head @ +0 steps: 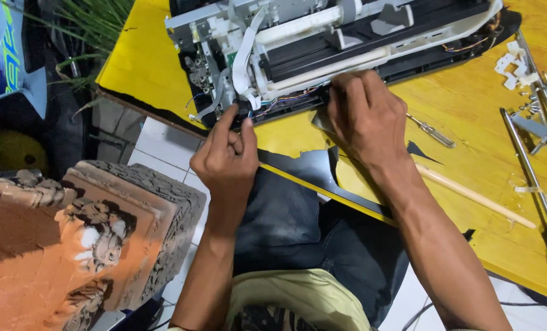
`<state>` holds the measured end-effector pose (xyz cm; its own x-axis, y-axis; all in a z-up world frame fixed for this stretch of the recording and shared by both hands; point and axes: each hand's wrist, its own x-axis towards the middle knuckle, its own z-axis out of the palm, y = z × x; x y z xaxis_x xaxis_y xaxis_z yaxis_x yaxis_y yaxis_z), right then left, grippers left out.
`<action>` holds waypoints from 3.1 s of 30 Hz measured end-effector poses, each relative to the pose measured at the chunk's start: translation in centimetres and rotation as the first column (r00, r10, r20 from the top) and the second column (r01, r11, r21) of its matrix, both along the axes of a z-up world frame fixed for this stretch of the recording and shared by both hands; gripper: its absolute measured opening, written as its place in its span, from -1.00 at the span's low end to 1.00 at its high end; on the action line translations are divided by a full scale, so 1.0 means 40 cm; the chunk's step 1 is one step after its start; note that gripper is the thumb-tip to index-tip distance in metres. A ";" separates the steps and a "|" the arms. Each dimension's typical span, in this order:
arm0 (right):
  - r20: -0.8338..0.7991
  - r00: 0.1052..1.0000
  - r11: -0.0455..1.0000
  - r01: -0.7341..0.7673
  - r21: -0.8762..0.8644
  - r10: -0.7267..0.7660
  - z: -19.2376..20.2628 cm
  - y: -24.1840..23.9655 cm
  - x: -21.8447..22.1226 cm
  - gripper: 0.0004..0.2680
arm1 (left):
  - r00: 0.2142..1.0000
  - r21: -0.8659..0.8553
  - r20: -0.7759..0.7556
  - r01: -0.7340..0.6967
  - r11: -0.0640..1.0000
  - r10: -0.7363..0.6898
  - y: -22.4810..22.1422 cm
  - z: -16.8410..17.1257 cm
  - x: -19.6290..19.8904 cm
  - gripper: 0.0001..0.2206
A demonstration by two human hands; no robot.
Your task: The person manipulates wires and internal components of a disassembled electronic device on a yellow workbench. They use a brush to clean parts and a screwdriver to adjust components within the device's chassis.
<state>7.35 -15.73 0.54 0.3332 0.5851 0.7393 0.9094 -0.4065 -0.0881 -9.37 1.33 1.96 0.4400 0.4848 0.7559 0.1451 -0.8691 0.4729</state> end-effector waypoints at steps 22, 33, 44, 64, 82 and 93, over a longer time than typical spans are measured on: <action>-0.048 0.999 1.000 -0.001 -0.006 0.001 0.013 -0.001 -0.009 -0.91 | 0.989 -0.021 -0.032 0.144 0.989 -0.145 -0.001 0.043 0.032 -0.79; -0.089 0.995 0.999 -0.036 -0.022 0.034 0.049 -0.002 -0.030 -0.88 | 0.995 0.191 -0.102 0.010 0.982 0.009 -0.032 -0.005 0.018 -0.71; -0.092 0.996 0.999 -0.024 -0.035 0.021 0.037 0.000 -0.028 -0.89 | 0.994 0.238 -0.109 0.023 0.971 0.003 -0.031 0.014 0.031 -0.81; -0.129 0.992 0.999 -0.023 -0.047 0.017 0.032 -0.010 -0.027 -0.86 | 0.982 0.071 -0.187 -0.014 0.997 0.027 -0.094 0.026 0.071 -0.88; -0.179 0.981 0.997 -0.075 0.012 0.076 0.033 -0.014 -0.028 -0.88 | 0.984 0.119 -0.173 0.072 0.990 -0.050 -0.114 0.003 0.076 -0.83; 0.081 0.997 0.977 0.021 -0.213 -0.004 0.094 0.005 -0.072 -0.88 | 0.933 0.021 -0.326 0.166 0.986 -0.150 -0.076 0.006 0.092 -0.79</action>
<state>4.48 -15.54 4.32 0.2871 0.7282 0.6223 0.9046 -0.4199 0.0740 -5.69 -1.73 2.20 0.7316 0.3561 0.5813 0.1419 -0.9136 0.3811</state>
